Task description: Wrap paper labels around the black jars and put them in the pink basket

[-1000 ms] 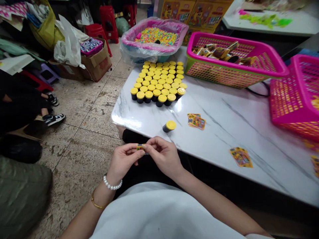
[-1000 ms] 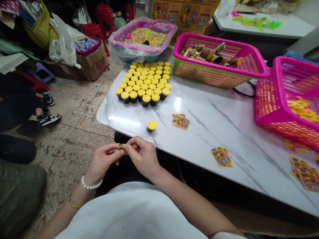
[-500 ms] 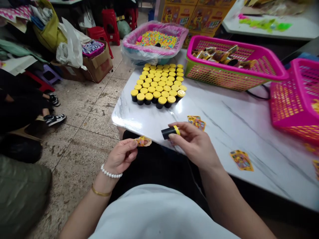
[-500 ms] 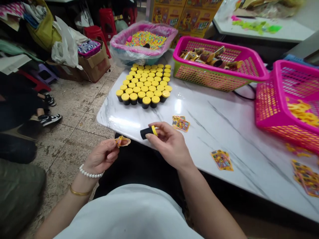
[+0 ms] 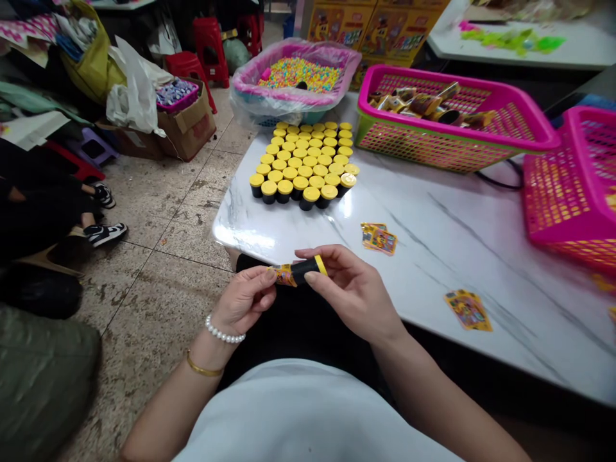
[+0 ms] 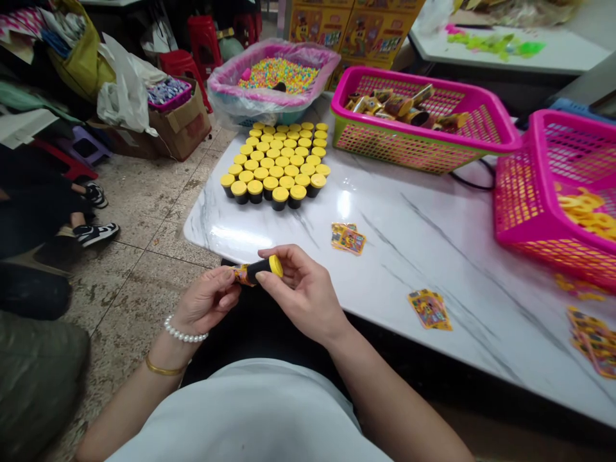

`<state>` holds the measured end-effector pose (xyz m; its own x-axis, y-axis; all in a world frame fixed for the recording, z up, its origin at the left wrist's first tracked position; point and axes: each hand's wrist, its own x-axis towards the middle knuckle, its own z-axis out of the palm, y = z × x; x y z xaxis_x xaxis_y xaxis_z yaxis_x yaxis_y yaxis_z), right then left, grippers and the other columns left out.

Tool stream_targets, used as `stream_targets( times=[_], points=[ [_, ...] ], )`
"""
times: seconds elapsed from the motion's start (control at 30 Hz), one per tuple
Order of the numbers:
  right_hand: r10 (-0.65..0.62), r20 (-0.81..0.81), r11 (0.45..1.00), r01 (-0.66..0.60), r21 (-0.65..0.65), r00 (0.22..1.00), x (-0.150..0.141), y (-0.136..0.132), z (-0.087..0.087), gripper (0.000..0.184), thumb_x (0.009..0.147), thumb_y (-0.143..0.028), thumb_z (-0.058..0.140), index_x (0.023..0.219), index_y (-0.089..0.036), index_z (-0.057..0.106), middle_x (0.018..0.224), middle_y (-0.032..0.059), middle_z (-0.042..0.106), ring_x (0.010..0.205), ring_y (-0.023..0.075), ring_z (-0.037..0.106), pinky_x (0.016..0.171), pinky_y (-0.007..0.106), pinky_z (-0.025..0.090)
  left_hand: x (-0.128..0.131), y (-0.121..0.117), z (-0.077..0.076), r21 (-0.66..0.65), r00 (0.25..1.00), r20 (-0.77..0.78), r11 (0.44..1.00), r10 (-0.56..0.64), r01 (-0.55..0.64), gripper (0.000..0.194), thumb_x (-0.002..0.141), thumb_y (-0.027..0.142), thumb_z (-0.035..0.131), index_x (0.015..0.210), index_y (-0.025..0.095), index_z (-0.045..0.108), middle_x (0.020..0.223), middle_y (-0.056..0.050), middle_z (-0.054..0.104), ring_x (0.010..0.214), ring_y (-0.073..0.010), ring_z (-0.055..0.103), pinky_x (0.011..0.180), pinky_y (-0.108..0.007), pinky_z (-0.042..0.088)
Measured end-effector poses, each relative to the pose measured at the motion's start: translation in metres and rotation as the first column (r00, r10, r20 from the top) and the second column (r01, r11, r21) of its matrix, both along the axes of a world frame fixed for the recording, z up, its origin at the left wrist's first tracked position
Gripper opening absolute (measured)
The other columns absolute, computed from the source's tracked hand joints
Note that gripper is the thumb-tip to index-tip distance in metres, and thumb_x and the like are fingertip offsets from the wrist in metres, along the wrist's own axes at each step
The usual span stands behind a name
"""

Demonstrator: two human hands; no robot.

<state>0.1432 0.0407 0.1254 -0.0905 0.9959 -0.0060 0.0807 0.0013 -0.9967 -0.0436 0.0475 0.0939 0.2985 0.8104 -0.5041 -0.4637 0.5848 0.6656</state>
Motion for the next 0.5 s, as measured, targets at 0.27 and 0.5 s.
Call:
stream_targets(
  times=[0.27, 0.5],
  points=[
    [0.036, 0.025, 0.996, -0.038, 0.085, 0.999, -0.004, -0.008, -0.013, 0.021, 0.089, -0.033, 0.067, 0.105, -0.024, 0.056, 0.103, 0.0065, 0.076, 0.084, 0.0183, 0.074, 0.075, 0.030, 0.061, 0.006, 0.000, -0.003, 0.008, 0.994, 0.109, 1.000, 0.029, -0.030, 0.041, 0.062, 0.043, 0.088, 0.071, 0.011, 0.063, 0.059, 0.002, 0.059, 0.035, 0.0006, 0.035, 0.034, -0.015, 0.018],
    [0.048, 0.077, 0.992, -0.056, 0.111, 0.996, 0.001, -0.007, -0.010, 0.023, 0.085, -0.029, 0.071, 0.105, -0.022, 0.060, 0.121, 0.0108, 0.072, 0.105, 0.0229, 0.073, 0.093, 0.037, 0.060, 0.008, 0.001, -0.009, -0.076, 0.971, 0.230, 0.996, 0.059, -0.043, 0.034, 0.065, 0.032, 0.087, 0.074, 0.010, 0.063, 0.067, 0.000, 0.066, 0.036, 0.0020, 0.032, 0.033, -0.012, 0.020]
  ],
)
